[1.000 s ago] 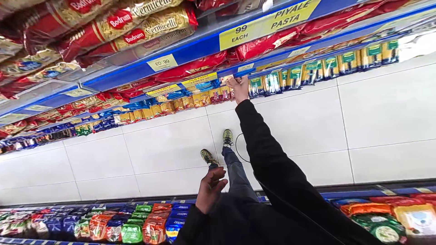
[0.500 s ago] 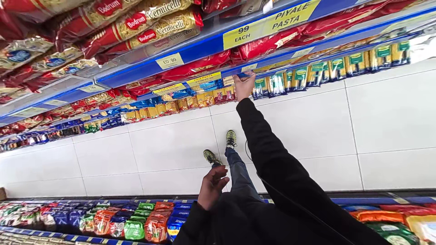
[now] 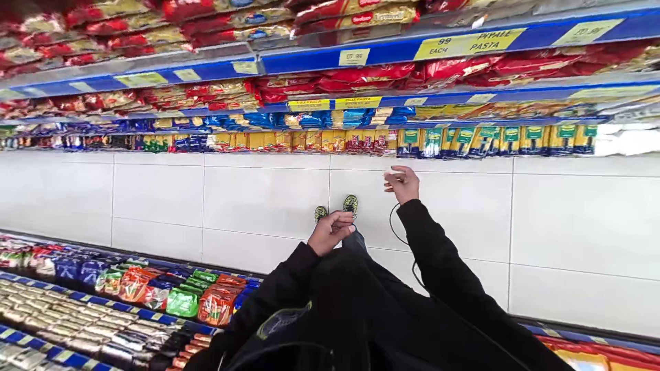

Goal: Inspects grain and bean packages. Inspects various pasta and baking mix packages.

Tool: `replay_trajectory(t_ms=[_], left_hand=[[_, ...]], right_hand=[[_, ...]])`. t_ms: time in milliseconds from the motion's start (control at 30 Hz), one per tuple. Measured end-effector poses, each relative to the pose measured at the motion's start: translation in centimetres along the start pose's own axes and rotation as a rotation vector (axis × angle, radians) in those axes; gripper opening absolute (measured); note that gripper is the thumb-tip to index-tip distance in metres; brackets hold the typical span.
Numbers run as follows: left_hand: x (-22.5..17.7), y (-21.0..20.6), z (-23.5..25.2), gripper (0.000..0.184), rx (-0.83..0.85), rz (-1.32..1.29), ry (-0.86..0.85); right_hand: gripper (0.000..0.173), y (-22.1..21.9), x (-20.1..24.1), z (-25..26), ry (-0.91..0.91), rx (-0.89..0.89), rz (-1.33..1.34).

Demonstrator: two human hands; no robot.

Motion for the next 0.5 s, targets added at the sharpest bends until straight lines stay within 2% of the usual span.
replay_trajectory(t_ms=[100,233,367,500], left_hand=[[-0.4,1.3,-2.6,0.040,0.030,0.024,-0.038],[-0.7,2.9,-4.6,0.042,0.089,0.119,-0.083],[-1.0,3.9,-5.2,0.043,0.134,0.281,-0.082],[-1.7,3.7,-6.5,0.042,0.220,0.203,-0.113]], right_hand=[[0.042,-0.3,1.4,-7.8,0.003,0.058,0.019],[0.038,-1.7,3.3,-15.1,0.010,0.045,0.092],[0.035,-3.5,4.7,-19.9,0.026,0.078,0.189],[0.035,-4.1,5.7,-23.3,0.073,0.080,0.215]])
Point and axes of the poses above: each hand's wrist, its own z-axis towards the middle knuckle, its own y-axis out of the back of the hand, x = y × z, the point moved 2 cm from there along z, towards the middle knuckle, and after that the axes turned 8 degrees about y, right-handed, at the moved point
